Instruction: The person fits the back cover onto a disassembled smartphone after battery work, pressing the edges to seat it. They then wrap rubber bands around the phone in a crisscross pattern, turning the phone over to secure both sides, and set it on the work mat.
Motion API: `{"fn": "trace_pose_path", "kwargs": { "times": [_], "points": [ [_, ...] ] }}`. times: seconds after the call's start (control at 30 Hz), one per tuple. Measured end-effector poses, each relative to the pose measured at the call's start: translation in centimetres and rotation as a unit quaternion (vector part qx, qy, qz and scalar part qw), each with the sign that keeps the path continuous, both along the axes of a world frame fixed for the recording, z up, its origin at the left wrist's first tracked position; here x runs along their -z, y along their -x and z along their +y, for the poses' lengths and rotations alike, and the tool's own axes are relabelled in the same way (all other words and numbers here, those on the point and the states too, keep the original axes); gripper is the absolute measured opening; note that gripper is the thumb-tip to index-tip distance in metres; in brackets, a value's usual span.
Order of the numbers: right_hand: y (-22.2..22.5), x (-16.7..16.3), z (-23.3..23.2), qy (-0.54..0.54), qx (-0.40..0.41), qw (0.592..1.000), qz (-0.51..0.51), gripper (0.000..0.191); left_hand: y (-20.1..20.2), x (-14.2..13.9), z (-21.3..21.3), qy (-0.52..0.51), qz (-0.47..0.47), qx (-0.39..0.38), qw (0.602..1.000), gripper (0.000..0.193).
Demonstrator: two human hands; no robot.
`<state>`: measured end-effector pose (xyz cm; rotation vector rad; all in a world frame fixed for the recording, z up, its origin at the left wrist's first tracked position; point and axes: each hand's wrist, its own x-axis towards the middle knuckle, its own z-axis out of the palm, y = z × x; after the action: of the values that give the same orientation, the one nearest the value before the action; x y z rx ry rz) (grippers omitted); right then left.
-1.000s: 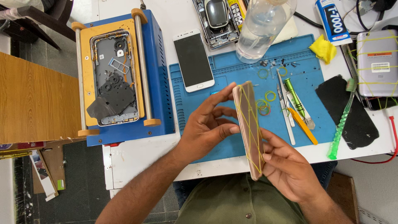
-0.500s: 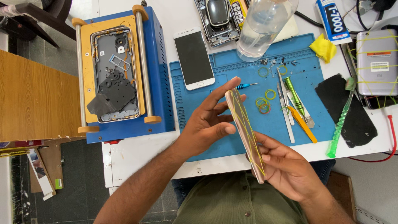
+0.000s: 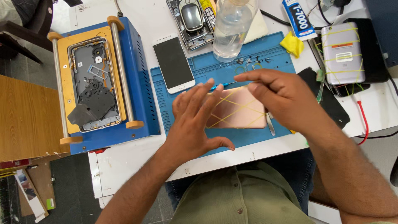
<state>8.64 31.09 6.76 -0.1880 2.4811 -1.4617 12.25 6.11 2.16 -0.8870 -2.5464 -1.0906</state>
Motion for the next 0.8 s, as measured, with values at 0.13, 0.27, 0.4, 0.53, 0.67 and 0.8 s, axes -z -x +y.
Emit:
{"fn": "trace_pose_path", "kwargs": {
  "times": [0.13,0.27,0.4,0.53,0.67,0.8],
  "points": [
    [0.3,0.7,-1.7,0.149,-0.003,0.984,-0.101,0.037,0.5,0.4,-0.3,0.055,-0.034,-0.037,0.997,0.079],
    [-0.3,1.5,-0.8,0.237,0.021,0.97,-0.044,0.038,0.8,1.4,-1.3,-0.118,-0.179,0.013,0.977,0.063],
    [-1.3,3.0,0.2,-0.09,0.023,0.976,0.199,0.02,1.5,2.1,-1.6,-0.218,-0.228,-0.04,0.948,0.048],
    [-2.0,5.2,0.0,-0.225,0.01,0.95,0.214,0.016,1.6,2.1,-1.4,-0.48,-0.346,0.057,0.804,0.055],
    [-2.4,6.3,-0.1,-0.251,-0.007,0.939,0.236,0.013,1.3,1.8,-1.1,-0.572,-0.484,0.102,0.655,0.059],
    [-2.5,6.1,-0.1,-0.276,-0.009,0.927,0.254,0.019,1.4,1.8,-0.8,-0.553,-0.518,0.114,0.642,0.067]
  ]
}}
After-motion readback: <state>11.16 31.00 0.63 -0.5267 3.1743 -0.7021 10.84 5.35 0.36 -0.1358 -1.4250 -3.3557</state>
